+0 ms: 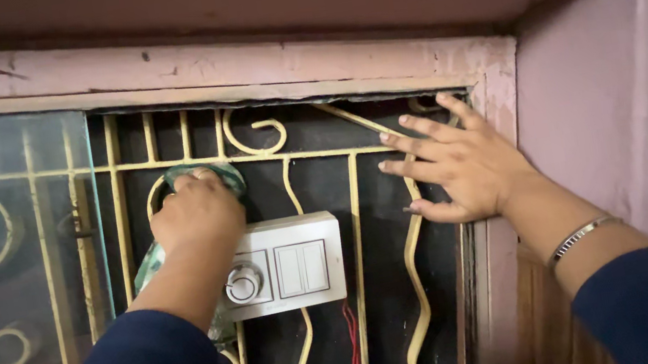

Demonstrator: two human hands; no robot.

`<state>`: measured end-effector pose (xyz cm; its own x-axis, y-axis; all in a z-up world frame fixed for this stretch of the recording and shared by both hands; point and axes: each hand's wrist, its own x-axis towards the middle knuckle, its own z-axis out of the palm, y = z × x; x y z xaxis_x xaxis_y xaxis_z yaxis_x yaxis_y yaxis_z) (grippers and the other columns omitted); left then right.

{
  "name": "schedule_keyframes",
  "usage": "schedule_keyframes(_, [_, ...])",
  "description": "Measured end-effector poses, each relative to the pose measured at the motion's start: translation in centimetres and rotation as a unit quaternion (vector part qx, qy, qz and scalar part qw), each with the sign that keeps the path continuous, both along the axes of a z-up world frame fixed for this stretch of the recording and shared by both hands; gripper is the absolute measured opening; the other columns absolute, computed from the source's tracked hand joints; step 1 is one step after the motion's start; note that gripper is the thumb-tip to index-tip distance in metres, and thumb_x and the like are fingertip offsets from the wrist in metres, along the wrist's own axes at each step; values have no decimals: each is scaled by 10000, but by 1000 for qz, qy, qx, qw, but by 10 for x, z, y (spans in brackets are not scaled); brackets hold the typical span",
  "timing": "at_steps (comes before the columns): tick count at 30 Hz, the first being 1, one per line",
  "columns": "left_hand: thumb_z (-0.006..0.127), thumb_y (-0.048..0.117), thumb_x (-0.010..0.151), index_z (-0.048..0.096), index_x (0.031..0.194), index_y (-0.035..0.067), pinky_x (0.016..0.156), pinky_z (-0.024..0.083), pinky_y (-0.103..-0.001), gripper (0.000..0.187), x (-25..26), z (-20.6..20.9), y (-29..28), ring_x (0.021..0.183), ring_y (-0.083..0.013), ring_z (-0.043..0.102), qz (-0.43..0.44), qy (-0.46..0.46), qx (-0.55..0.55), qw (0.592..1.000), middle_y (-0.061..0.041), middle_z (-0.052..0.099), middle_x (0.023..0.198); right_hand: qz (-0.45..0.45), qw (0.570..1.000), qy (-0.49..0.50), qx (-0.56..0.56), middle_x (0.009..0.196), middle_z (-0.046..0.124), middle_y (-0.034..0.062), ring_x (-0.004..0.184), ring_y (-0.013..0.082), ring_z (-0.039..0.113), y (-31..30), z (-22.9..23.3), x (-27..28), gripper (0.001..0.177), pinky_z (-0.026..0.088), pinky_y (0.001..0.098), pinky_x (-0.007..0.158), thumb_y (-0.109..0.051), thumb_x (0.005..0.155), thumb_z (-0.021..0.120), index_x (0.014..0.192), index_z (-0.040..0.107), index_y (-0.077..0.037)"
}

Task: The person wipes the surface of a window with a patterned cloth, moving methodically across the glass and around a wall-mounted switchboard. The person uses one hand to hold the cloth and the other to stabilize against the window frame.

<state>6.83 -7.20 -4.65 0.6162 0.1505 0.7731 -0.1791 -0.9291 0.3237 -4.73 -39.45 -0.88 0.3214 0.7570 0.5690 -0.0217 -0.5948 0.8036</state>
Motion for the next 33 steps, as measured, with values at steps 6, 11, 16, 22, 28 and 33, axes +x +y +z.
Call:
schedule_keyframes(6, [496, 238, 954, 527, 1422, 74, 930, 514, -516, 498, 1, 5, 2, 1171, -345, 659, 5, 39, 10, 999, -161, 592, 1366, -60, 998, -7, 23, 1489, 526, -5, 1410, 249, 422, 4, 3, 1, 590, 154, 568, 1211, -579, 806, 567, 1288, 671, -255])
schedule_keyframes(11, [488, 239, 948, 521, 1428, 72, 927, 503, -518, 509, 2, 2, 1, 1181, -352, 643, 7, 11, 8, 1000, -155, 592, 1365, -69, 997, -6, 22, 1530, 516, -19, 1403, 246, 447, 0, 1, 2, 567, 171, 540, 1225, -542, 823, 561, 1276, 687, -226])
schedule_keyframes(16, [418, 234, 1003, 551, 1404, 96, 910, 511, -525, 445, 0, -2, 4, 1167, -351, 652, 14, 1, 13, 1000, -145, 604, 1359, -53, 998, -2, 20, 1508, 516, -1, 1372, 273, 473, 1, 2, 1, 581, 175, 551, 1211, -557, 802, 571, 1250, 710, -213])
schedule_keyframes(22, [423, 238, 988, 590, 1342, 150, 898, 521, -524, 401, -8, -6, 5, 1160, -355, 656, 15, -1, 11, 1000, -127, 616, 1340, -64, 998, 7, 24, 1519, 506, -1, 1359, 266, 483, 3, 1, -3, 545, 174, 560, 1208, -541, 793, 570, 1202, 732, -219])
schedule_keyframes(28, [439, 244, 1007, 622, 1286, 132, 864, 553, -499, 352, -3, -12, 3, 1121, -348, 679, 22, -16, 21, 999, -133, 648, 1267, -95, 994, 27, 37, 1537, 481, 5, 1352, 259, 482, 1, 1, -4, 514, 160, 569, 1201, -522, 786, 571, 1166, 745, -222])
schedule_keyframes(33, [484, 187, 995, 559, 1400, -2, 792, 597, -460, 454, -7, -15, -1, 1031, -351, 703, 31, -90, 38, 995, -197, 643, 1229, -34, 998, 32, 52, 1498, 526, 9, 1308, 271, 532, -1, 5, -4, 517, 173, 554, 1205, -521, 777, 591, 1129, 770, -188])
